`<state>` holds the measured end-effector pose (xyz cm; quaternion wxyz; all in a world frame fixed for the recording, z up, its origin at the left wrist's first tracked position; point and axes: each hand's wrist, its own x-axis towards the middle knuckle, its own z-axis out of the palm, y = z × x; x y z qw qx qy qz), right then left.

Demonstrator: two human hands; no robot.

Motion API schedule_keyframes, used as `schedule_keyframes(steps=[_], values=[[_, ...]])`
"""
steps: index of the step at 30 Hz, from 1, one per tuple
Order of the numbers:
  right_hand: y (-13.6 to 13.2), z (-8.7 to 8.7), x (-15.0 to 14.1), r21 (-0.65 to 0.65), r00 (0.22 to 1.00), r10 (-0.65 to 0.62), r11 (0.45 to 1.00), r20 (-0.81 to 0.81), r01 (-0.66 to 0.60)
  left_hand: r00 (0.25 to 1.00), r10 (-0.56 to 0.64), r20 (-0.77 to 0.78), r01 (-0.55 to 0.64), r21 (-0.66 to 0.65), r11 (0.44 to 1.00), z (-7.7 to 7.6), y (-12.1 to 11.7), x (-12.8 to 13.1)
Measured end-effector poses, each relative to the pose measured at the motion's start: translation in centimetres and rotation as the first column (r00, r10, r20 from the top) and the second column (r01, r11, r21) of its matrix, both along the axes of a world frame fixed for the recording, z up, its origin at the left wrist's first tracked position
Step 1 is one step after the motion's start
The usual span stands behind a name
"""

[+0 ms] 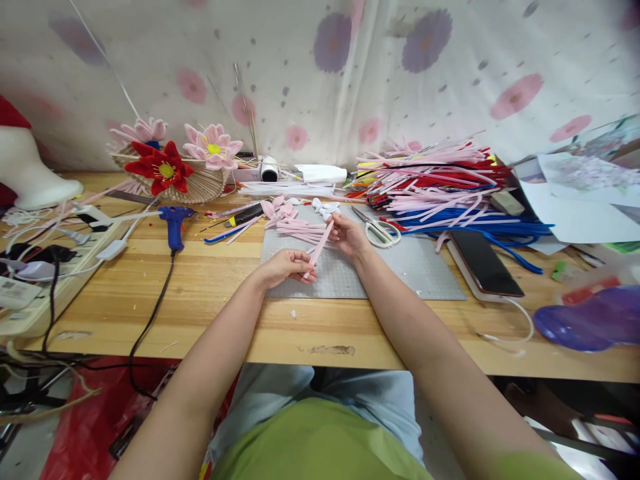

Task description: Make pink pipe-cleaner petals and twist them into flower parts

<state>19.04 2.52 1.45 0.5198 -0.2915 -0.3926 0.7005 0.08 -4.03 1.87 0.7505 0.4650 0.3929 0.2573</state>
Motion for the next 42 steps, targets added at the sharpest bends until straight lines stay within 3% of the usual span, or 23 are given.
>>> schedule_keyframes(steps=[4,6,8,11,13,17,20,22,24,26,27,29,32,38,42], values=[[0.4,-0.1,0.3,0.006,0.994,-0.111,0.994,0.004,0.111,0.999,0.044,0.023,-0.045,0.011,0.999,-0.1,0.0,0.3],[0.6,-0.2,0.5,0.004,0.986,-0.167,0.986,-0.020,0.168,0.983,0.182,0.021,-0.183,0.057,0.981,-0.1,0.2,0.6],[0.6,-0.3,0.6,0.010,0.979,-0.203,0.979,-0.019,0.203,0.894,0.447,0.037,-0.447,0.129,0.885,-0.1,0.8,0.8],[0.4,-0.5,0.4,0.033,0.971,-0.208,0.978,0.115,0.206,0.625,0.779,0.058,-0.769,0.218,0.601,-0.5,2.1,0.5],[0.2,-0.7,0.2,0.056,0.949,-0.196,0.981,0.247,0.188,0.557,0.828,0.060,-0.806,0.282,0.521,-1.0,2.8,0.0],[-0.1,-1.1,-0.1,0.136,0.856,-0.212,0.976,0.471,0.167,0.522,0.848,0.088,-0.810,0.363,0.461,-2.0,3.5,-0.9],[0.3,-1.2,0.8,0.216,0.707,-0.301,0.953,0.640,0.211,0.489,0.867,0.092,-0.786,0.477,0.393,-2.2,3.3,-1.1],[0.8,-0.9,2.2,0.295,0.557,-0.412,0.910,0.721,0.292,0.439,0.894,0.085,-0.726,0.620,0.298,-2.0,2.8,-1.2],[1.4,-0.2,4.2,0.394,0.372,-0.524,0.841,0.766,0.371,0.393,0.914,0.098,-0.635,0.748,0.193,-1.5,2.3,-1.2],[2.1,0.9,6.7,0.509,0.100,-0.604,0.739,0.791,0.441,0.367,0.921,0.132,-0.581,0.806,0.116,-1.1,1.9,-1.3],[2.4,1.5,8.1,0.528,0.041,-0.611,0.715,0.791,0.458,0.355,0.923,0.146,-0.574,0.814,0.092,-0.9,1.7,-1.2],[3.1,2.6,10.7,0.556,-0.028,-0.611,0.701,0.791,0.447,0.330,0.931,0.155,-0.577,0.814,0.069,-0.6,1.6,-1.2],[4.2,3.4,13.7,0.636,-0.325,-0.561,0.743,0.761,0.207,0.309,0.939,0.149,-0.590,0.805,0.066,-0.6,1.7,-1.2],[5.5,2.6,15.1,0.611,-0.393,-0.526,0.781,0.754,0.126,0.318,0.935,0.160,-0.575,0.816,0.056,-1.1,1.9,-1.4],[5.7,2.3,14.9,0.649,-0.385,-0.567,0.751,0.728,0.122,0.322,0.937,0.134,-0.544,0.836,0.067,-1.3,1.9,-1.5]])
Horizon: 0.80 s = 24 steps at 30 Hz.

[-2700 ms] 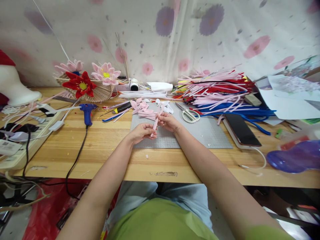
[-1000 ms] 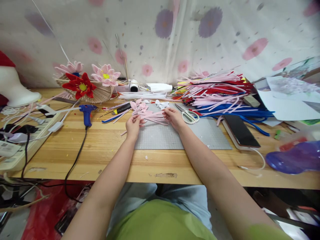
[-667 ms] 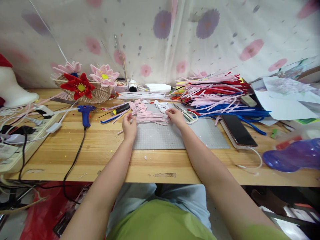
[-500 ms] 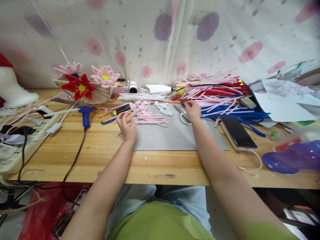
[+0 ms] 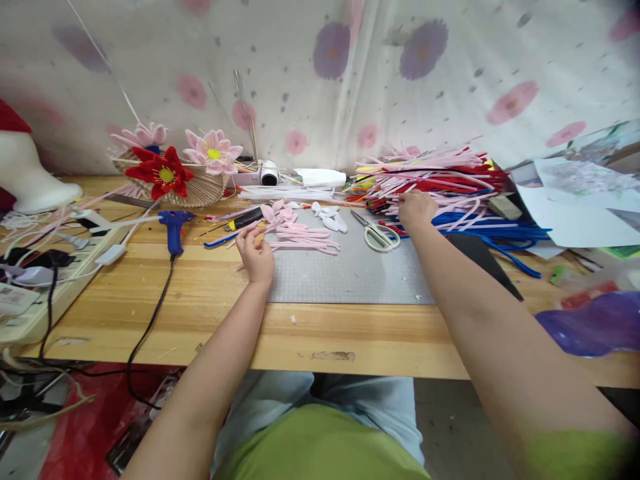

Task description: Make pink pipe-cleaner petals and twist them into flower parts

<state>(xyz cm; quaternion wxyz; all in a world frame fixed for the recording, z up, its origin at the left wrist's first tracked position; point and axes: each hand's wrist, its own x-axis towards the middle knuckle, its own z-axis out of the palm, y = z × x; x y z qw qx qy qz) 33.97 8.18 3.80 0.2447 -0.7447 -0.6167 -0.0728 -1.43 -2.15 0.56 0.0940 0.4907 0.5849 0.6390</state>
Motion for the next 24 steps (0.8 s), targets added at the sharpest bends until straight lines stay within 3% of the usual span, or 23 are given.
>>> schedule_keyframes(steps=[4,8,10,13,15,17,20,24], values=[[-0.2,-0.1,-1.1,0.108,0.999,0.052,0.993,0.016,-0.054,0.999,0.010,-0.038,-0.009,0.012,1.000,0.0,0.1,0.2],[-1.5,-0.2,-5.7,0.146,0.976,0.201,0.967,0.079,-0.211,0.994,-0.021,-0.109,0.023,0.016,1.000,0.2,-0.2,0.6],[-2.9,-0.5,-9.2,0.208,0.892,0.406,0.872,0.201,-0.443,0.983,-0.089,-0.161,0.092,0.008,0.996,0.1,-0.4,0.8],[-5.3,-1.1,-14.5,0.255,0.713,0.594,0.673,0.373,-0.694,0.937,-0.272,-0.218,0.261,-0.079,0.962,-0.2,-0.7,1.3],[-6.6,-1.6,-17.2,0.215,0.592,0.670,0.562,0.448,-0.799,0.885,-0.400,-0.238,0.367,-0.172,0.914,-0.5,-0.8,1.4],[-7.5,-2.0,-18.9,0.153,0.511,0.715,0.505,0.476,-0.849,0.846,-0.462,-0.266,0.408,-0.233,0.883,-0.7,-0.8,1.4],[-7.9,-2.5,-19.7,0.081,0.508,0.732,0.534,0.454,-0.842,0.835,-0.447,-0.320,0.384,-0.242,0.891,-0.6,-0.6,0.9],[-6.9,-2.6,-17.8,-0.010,0.622,0.671,0.683,0.403,-0.730,0.870,-0.367,-0.328,0.306,-0.224,0.925,0.1,0.0,-1.4]])
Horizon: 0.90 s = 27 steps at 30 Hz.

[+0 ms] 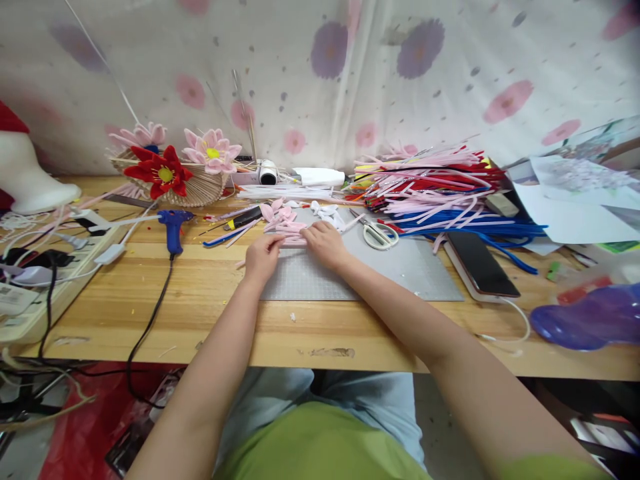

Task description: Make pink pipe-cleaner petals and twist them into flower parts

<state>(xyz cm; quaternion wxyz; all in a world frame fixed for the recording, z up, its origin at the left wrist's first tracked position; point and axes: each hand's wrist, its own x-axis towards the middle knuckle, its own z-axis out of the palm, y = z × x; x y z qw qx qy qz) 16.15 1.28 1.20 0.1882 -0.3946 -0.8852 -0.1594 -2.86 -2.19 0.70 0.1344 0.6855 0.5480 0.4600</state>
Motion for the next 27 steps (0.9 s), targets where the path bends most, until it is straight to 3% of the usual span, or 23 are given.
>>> schedule_keyframes(steps=[5,8,10,12,13,14,16,18,20,27], values=[[1.7,0.8,5.5,-0.137,0.941,-0.296,0.952,-0.167,0.275,0.966,0.259,0.020,-0.259,0.025,0.966,0.8,1.0,-4.0],[2.0,1.7,7.2,-0.286,0.813,-0.398,0.911,-0.424,0.297,0.963,0.266,0.037,-0.264,-0.057,0.963,0.5,1.2,-4.3],[1.8,2.4,6.8,-0.483,0.647,-0.484,0.853,-0.589,0.197,0.978,0.180,0.104,-0.165,-0.138,0.977,0.3,1.1,-2.9],[1.3,2.9,5.3,-0.677,0.458,-0.575,0.731,-0.678,-0.084,0.955,0.069,0.287,0.007,-0.254,0.967,0.1,0.8,-0.8],[1.0,3.1,4.4,-0.709,0.394,-0.599,0.656,-0.697,-0.257,0.925,0.030,0.379,0.094,-0.304,0.948,0.1,0.5,0.2],[0.7,3.1,3.3,-0.711,0.367,-0.610,0.574,-0.702,-0.406,0.891,0.004,0.454,0.172,-0.346,0.922,0.2,0.2,1.3],[0.0,2.9,1.4,-0.690,0.362,-0.627,0.419,-0.690,-0.590,0.805,0.026,0.593,0.276,-0.413,0.868,0.4,-0.4,2.8],[-0.5,2.3,-0.1,-0.643,0.364,-0.610,0.329,-0.704,-0.692,0.753,0.051,0.657,0.350,-0.465,0.814,0.8,-0.9,3.5],[-0.7,1.4,-1.1,-0.605,0.359,-0.586,0.296,-0.726,-0.739,0.725,0.082,0.684,0.390,-0.506,0.770,1.1,-1.2,3.5],[-1.3,-0.4,-2.6,-0.487,0.285,-0.516,0.312,-0.808,-0.816,0.678,0.087,0.730,0.506,-0.549,0.665,1.8,-1.5,2.9]])
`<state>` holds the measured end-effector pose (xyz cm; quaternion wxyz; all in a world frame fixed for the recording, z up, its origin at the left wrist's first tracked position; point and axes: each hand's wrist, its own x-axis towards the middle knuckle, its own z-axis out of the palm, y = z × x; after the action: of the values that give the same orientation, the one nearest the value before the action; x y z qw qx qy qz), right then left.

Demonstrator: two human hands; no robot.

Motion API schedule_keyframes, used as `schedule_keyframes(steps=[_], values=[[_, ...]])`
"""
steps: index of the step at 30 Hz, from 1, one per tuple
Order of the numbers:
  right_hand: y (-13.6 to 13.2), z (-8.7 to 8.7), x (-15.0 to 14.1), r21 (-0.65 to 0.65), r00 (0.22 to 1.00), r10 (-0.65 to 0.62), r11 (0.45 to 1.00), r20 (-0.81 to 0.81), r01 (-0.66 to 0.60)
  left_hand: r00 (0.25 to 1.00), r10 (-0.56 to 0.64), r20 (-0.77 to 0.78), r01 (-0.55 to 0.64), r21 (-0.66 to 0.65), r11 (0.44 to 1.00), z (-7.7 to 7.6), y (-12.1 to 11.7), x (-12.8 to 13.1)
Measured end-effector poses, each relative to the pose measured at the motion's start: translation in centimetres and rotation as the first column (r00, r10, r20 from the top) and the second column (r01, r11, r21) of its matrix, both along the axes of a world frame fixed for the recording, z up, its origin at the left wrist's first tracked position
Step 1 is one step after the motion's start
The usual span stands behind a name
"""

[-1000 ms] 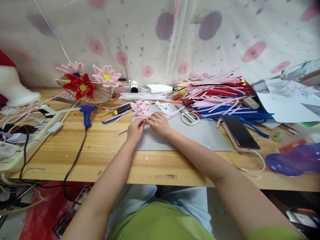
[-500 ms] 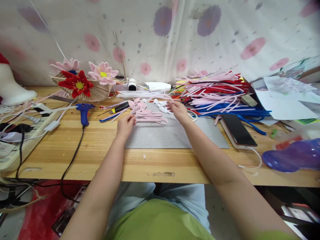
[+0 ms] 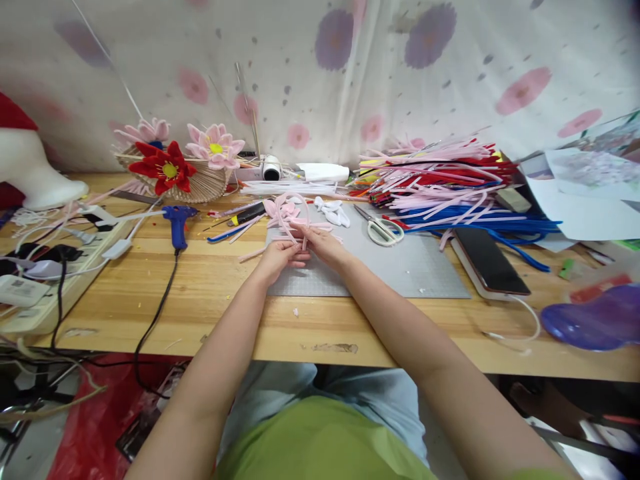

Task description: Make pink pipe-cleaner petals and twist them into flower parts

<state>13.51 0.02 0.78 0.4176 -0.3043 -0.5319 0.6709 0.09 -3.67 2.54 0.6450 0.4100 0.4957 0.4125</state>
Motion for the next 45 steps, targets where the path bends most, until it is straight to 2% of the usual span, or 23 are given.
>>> schedule_keyframes(steps=[5,10,17,23,28,32,34,36,38,42,45], values=[[-0.5,-0.3,-0.3,-0.076,0.997,0.047,0.996,-0.061,-0.051,1.000,-0.023,0.013,0.023,-0.052,0.998,0.0,-0.1,0.1],[-0.6,-0.6,-0.4,-0.138,0.995,0.044,0.989,-0.087,-0.056,1.000,-0.026,0.009,0.026,-0.049,0.998,-0.1,-0.1,0.0],[-0.7,-0.3,-0.6,-0.132,0.993,0.011,0.991,-0.115,-0.027,0.997,-0.071,0.036,0.072,-0.031,0.997,-0.2,0.0,-0.2],[-1.0,-0.1,-0.6,-0.139,0.991,0.035,0.989,-0.128,-0.053,0.995,-0.090,0.032,0.091,-0.041,0.995,-0.1,-0.1,-0.2],[-0.7,-0.2,-0.2,-0.120,0.996,0.053,0.991,-0.078,-0.062,0.989,-0.145,0.004,0.145,-0.044,0.989,-0.1,-0.1,-0.5],[-0.8,0.0,1.2,-0.074,0.979,0.194,0.977,-0.069,-0.199,0.969,-0.243,0.035,0.245,-0.066,0.967,-0.3,0.0,-1.4],[-0.9,0.2,1.9,-0.106,0.950,0.300,0.945,-0.091,-0.309,0.952,-0.299,0.066,0.305,-0.100,0.947,-0.4,0.1,-1.8],[-1.1,0.2,2.2,-0.147,0.927,0.353,0.918,-0.126,-0.369,0.936,-0.341,0.089,0.350,-0.128,0.928,-0.4,0.1,-2.0],[-1.1,0.0,2.2,-0.161,0.933,0.324,0.924,-0.157,-0.348,0.938,-0.335,0.094,0.345,-0.133,0.929,-0.3,0.0,-1.9],[-0.7,-0.3,1.8,-0.153,0.970,0.159,0.970,-0.184,-0.188,0.972,-0.232,0.023,0.233,-0.080,0.969,0.1,-0.1,-1.1],[-0.2,-0.2,1.7,-0.210,0.980,0.029,0.975,-0.196,-0.071,0.974,-0.225,-0.040,0.223,-0.051,0.973,0.2,-0.2,-0.9]])
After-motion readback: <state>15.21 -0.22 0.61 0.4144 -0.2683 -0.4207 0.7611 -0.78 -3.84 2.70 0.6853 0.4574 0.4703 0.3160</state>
